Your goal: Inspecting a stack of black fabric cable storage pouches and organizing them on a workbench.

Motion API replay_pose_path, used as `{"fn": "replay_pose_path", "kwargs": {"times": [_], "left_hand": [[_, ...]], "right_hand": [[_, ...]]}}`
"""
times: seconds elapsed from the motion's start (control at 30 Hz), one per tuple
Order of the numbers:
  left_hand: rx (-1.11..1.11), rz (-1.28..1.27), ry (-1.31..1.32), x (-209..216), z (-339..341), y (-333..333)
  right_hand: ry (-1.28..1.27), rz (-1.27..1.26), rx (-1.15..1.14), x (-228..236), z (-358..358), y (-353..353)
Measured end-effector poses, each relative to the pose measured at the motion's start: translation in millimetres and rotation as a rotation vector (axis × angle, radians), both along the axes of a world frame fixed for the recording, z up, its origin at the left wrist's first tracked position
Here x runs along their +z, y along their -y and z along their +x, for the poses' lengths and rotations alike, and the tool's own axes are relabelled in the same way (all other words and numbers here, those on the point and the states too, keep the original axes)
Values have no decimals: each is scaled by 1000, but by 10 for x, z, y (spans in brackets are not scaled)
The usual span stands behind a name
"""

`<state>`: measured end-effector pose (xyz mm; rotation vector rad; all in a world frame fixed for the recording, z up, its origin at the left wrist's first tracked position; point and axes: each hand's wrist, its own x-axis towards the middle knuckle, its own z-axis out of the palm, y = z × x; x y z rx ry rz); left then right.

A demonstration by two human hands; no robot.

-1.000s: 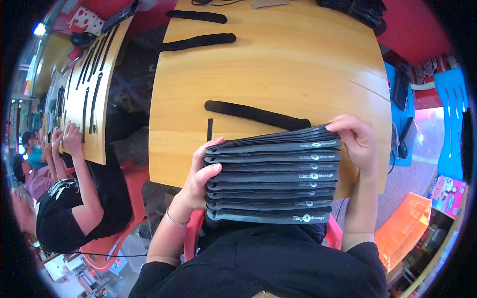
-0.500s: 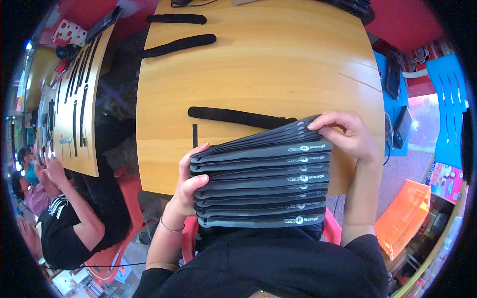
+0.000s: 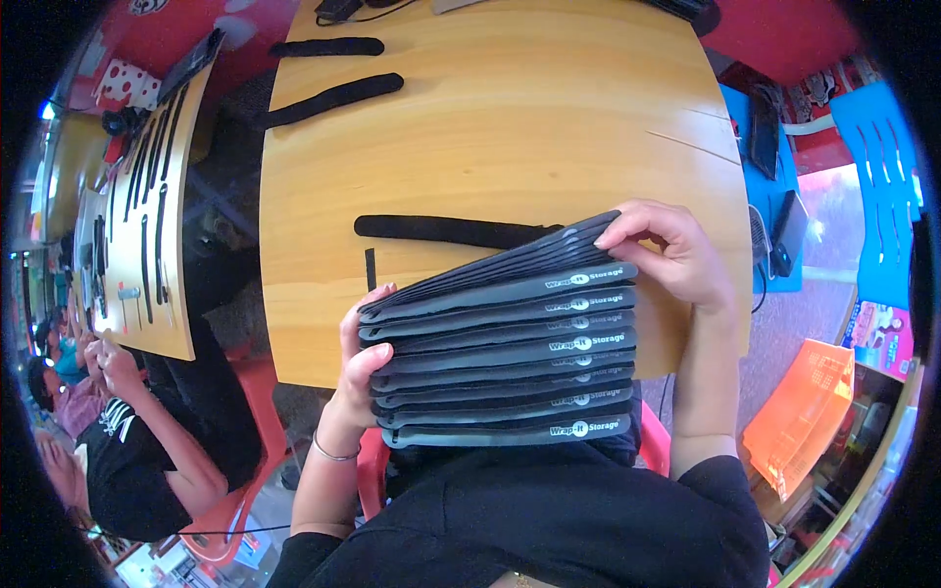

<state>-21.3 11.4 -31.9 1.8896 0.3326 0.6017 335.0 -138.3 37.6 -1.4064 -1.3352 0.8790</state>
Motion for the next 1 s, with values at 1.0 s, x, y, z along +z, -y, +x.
{"fn": "replay_pose_path", "kwargs": {"times": [1.0], "left_hand": [[57,-82,-104,-161,-123,-6]], "right_hand": [[-83,-76,-15,-101,-4,68]]}}
